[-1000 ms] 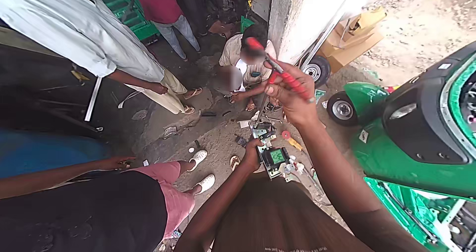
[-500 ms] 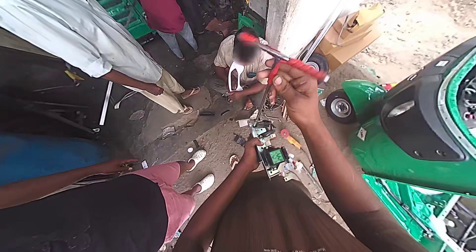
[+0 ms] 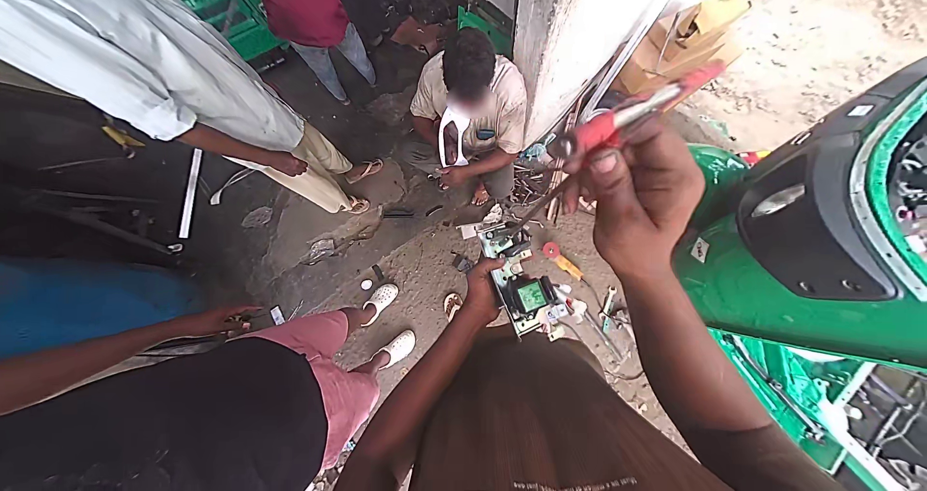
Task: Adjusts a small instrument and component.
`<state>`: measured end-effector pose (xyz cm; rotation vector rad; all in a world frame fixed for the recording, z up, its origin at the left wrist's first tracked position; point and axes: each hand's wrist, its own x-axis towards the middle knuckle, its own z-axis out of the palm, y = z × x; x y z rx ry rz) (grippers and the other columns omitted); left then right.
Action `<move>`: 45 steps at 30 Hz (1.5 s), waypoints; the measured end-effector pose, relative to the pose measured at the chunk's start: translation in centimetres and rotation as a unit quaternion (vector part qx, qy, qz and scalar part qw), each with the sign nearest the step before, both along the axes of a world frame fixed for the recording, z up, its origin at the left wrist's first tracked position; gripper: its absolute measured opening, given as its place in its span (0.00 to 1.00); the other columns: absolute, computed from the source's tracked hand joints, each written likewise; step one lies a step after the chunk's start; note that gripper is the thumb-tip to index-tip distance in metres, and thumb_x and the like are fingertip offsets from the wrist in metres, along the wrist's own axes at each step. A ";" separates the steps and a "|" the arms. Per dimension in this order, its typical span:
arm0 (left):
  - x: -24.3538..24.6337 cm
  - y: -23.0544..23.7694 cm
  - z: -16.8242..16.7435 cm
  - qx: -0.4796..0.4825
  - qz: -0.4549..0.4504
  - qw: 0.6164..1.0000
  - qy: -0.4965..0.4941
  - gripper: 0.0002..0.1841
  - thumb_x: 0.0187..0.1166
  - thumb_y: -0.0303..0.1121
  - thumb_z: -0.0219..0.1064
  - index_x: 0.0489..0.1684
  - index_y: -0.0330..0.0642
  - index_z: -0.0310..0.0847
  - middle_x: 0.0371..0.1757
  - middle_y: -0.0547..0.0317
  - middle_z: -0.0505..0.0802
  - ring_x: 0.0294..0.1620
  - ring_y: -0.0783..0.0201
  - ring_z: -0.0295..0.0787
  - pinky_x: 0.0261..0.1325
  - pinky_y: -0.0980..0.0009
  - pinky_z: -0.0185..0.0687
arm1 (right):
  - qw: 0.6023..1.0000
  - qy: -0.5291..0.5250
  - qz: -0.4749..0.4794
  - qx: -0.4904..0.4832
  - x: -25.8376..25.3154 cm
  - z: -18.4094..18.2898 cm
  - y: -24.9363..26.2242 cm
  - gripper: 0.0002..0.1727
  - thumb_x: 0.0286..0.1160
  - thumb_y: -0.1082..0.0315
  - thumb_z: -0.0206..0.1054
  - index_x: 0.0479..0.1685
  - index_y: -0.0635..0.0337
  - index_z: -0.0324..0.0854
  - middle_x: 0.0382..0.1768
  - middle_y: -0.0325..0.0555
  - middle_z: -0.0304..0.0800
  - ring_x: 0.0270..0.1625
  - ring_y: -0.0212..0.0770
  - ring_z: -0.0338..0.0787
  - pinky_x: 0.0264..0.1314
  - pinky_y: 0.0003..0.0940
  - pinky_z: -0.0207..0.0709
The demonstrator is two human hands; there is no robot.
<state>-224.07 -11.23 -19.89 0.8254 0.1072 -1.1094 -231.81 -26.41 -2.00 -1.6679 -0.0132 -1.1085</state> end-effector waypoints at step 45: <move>-1.5 -0.3 -1.4 0.036 -0.011 0.997 -0.062 0.23 0.71 0.32 0.52 0.68 0.39 0.68 0.39 0.51 0.93 0.39 0.61 0.95 0.44 0.61 0.93 | 0.871 0.187 0.394 0.225 -6.3 0.5 0.4 0.24 0.85 0.52 0.59 0.14 0.47 0.78 0.16 0.25 0.80 0.26 0.22 0.81 0.43 0.26 0.76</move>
